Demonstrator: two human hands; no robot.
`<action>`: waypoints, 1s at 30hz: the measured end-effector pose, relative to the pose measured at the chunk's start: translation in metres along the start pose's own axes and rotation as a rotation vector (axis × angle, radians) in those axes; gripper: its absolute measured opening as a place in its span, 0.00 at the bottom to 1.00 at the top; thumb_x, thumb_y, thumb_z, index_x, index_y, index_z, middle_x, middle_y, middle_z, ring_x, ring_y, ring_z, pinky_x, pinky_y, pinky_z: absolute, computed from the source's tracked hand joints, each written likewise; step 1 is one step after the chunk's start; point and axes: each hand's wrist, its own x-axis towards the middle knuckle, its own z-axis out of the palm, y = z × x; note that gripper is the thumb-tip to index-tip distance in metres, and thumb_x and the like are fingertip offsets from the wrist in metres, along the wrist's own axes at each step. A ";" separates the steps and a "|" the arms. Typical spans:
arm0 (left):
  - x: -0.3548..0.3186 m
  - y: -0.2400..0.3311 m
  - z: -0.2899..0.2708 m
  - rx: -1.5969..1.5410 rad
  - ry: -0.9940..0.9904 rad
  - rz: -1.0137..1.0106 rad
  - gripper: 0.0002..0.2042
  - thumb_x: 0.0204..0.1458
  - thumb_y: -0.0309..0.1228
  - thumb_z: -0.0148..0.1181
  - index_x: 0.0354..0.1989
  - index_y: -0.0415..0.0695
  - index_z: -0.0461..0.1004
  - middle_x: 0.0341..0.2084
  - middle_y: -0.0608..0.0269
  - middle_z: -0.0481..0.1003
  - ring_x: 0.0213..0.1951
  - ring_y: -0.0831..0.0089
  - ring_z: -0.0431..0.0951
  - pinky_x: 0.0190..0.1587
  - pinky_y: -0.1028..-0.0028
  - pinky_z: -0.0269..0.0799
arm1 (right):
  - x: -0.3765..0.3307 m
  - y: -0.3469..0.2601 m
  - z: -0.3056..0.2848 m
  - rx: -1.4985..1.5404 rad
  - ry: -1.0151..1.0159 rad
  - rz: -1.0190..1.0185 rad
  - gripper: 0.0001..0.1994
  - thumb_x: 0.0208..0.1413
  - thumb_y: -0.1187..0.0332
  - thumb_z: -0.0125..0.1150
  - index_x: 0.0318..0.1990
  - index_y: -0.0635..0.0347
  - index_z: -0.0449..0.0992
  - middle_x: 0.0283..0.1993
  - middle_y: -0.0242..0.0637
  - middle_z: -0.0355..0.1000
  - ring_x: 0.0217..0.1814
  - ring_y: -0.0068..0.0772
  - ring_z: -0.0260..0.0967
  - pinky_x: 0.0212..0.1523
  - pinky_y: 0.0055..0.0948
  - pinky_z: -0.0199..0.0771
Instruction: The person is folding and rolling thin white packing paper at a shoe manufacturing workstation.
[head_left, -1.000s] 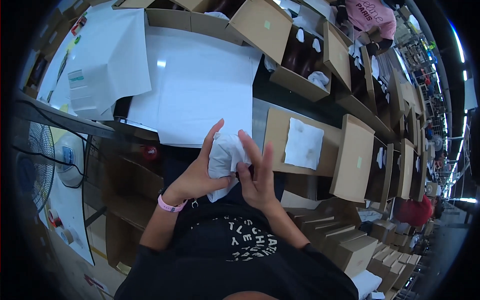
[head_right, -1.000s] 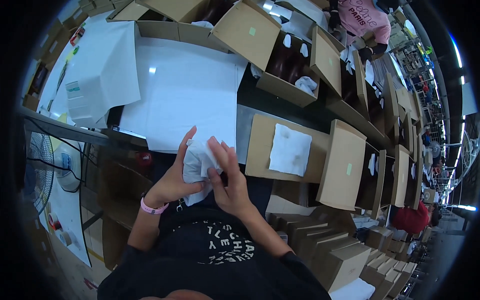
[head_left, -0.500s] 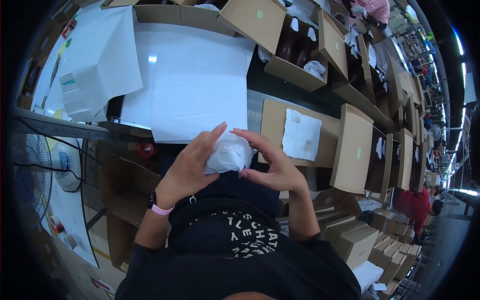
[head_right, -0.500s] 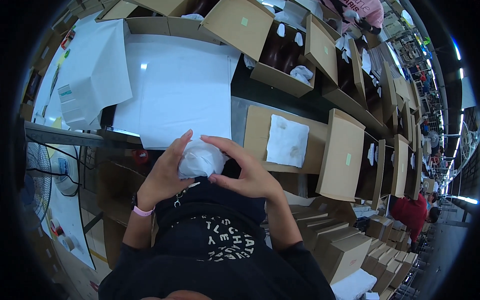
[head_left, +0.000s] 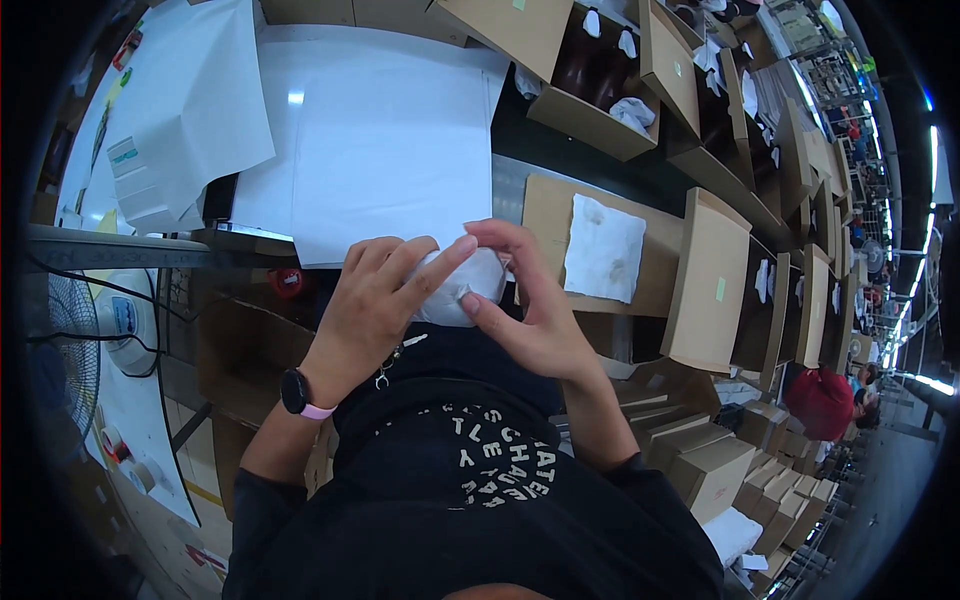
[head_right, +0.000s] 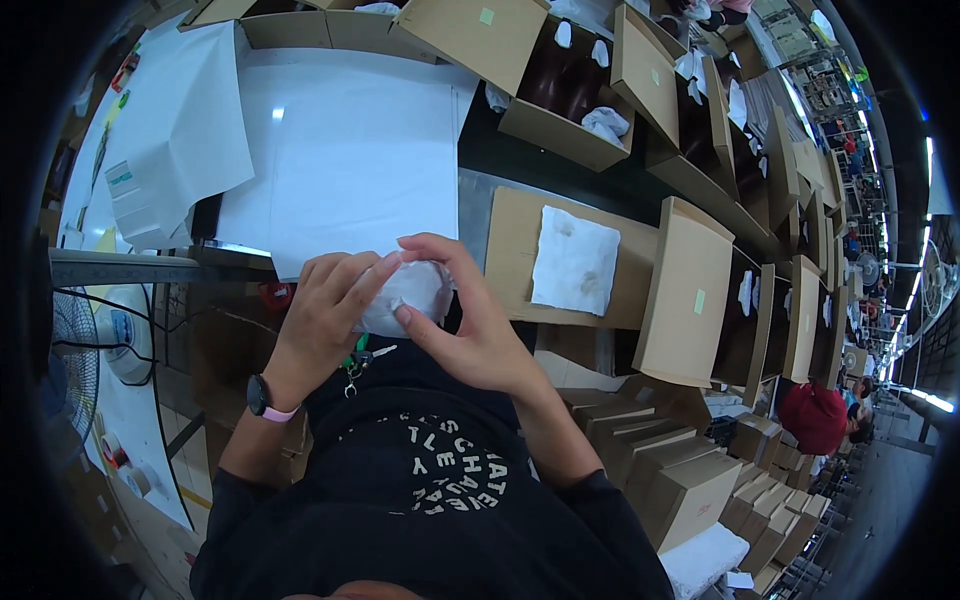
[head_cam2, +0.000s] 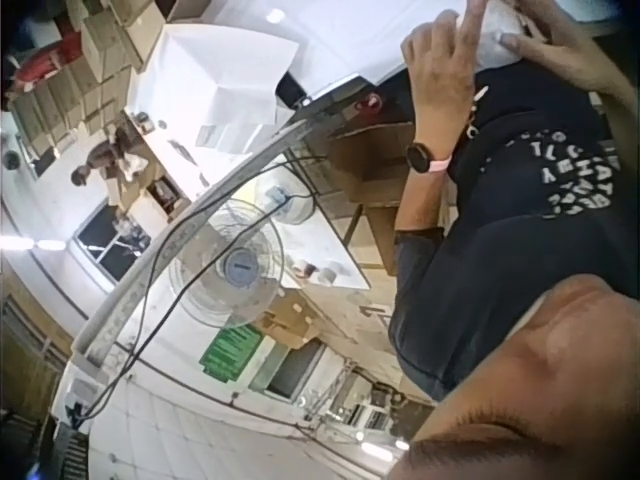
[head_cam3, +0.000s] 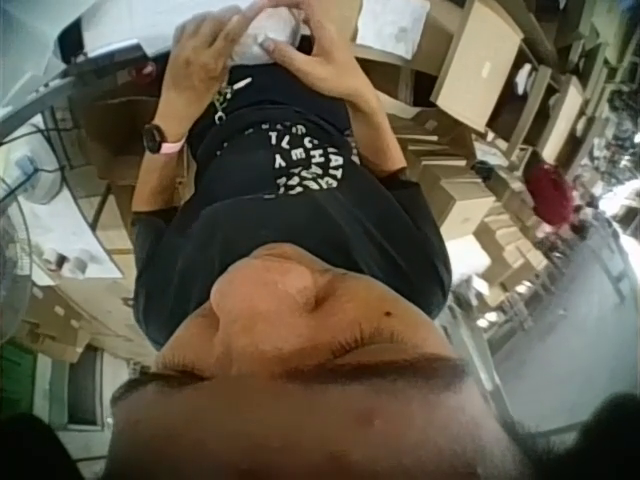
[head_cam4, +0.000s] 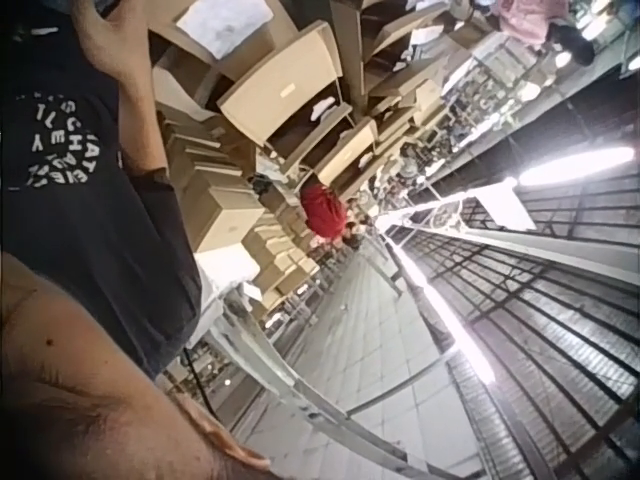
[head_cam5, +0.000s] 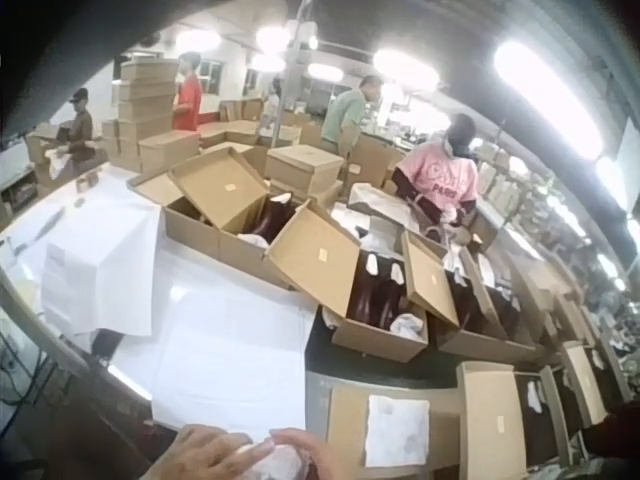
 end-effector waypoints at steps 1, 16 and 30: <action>0.000 0.000 0.000 -0.001 0.000 -0.002 0.48 0.45 0.11 0.71 0.81 0.53 0.68 0.61 0.61 0.77 0.61 0.54 0.77 0.67 0.55 0.73 | 0.000 0.002 0.001 -0.125 0.088 -0.146 0.33 0.61 0.70 0.79 0.74 0.55 0.73 0.71 0.44 0.74 0.76 0.48 0.70 0.75 0.46 0.71; 0.003 0.008 -0.003 -0.050 -0.031 -0.066 0.51 0.47 0.13 0.75 0.84 0.54 0.66 0.58 0.61 0.77 0.59 0.56 0.78 0.65 0.56 0.73 | -0.019 -0.010 -0.006 -0.767 0.152 -0.489 0.17 0.51 0.64 0.87 0.48 0.47 0.89 0.70 0.35 0.79 0.73 0.49 0.72 0.74 0.56 0.72; -0.006 0.003 0.001 -0.061 -0.093 0.004 0.47 0.55 0.16 0.70 0.83 0.68 0.66 0.58 0.57 0.76 0.55 0.56 0.78 0.64 0.57 0.74 | -0.006 0.018 0.021 0.049 0.311 -0.214 0.32 0.67 0.71 0.74 0.77 0.57 0.68 0.80 0.45 0.68 0.75 0.47 0.70 0.73 0.44 0.70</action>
